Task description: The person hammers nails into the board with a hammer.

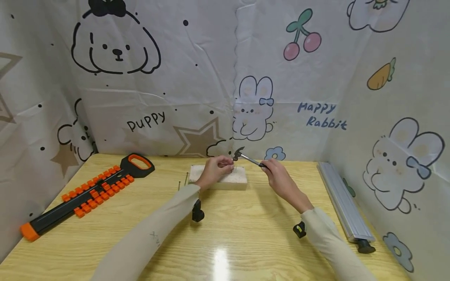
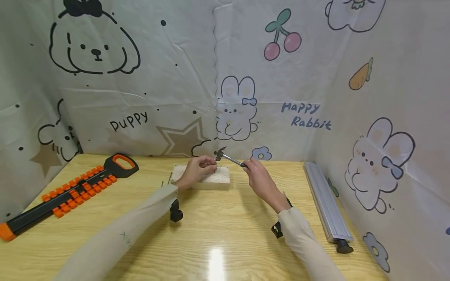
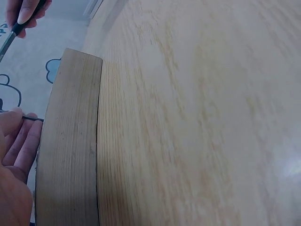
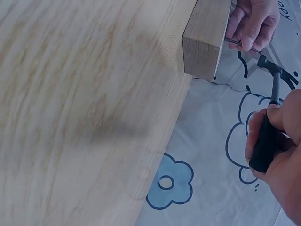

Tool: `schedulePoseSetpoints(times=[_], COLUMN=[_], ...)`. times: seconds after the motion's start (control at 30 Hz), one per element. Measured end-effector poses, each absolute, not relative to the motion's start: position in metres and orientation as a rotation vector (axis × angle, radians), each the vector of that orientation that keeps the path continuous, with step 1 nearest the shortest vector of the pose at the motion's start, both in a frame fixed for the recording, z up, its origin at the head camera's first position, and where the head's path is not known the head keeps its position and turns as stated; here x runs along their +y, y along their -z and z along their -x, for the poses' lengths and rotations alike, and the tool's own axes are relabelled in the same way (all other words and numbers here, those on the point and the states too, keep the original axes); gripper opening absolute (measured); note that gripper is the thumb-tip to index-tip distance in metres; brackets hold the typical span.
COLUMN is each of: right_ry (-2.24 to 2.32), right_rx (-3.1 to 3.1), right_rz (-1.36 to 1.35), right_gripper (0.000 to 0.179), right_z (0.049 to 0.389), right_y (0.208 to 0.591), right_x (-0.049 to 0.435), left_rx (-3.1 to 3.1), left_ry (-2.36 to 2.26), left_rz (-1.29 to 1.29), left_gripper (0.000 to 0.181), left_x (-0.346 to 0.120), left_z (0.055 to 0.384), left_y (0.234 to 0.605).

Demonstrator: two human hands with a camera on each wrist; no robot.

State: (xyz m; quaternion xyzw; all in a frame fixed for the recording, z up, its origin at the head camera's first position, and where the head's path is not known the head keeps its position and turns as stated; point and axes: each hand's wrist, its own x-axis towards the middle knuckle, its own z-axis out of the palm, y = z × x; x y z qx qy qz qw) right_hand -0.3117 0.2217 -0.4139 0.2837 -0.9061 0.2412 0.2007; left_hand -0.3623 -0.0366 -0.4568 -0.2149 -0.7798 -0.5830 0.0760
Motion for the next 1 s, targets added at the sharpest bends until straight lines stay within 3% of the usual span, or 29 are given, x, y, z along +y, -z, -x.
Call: schedulePoseSetpoints(times=[1.0], right_ry=[-0.754], right_rx=[-2.285], right_rz=[-0.74], right_gripper=[0.018], right_z=[0.306], right_y=[0.4], right_x=[0.215], left_rx=[-2.324], left_ry=[1.766], left_rz=[0.611], left_gripper=[0.013], left_x=[-0.034], left_z=[0.356], left_y=[0.463])
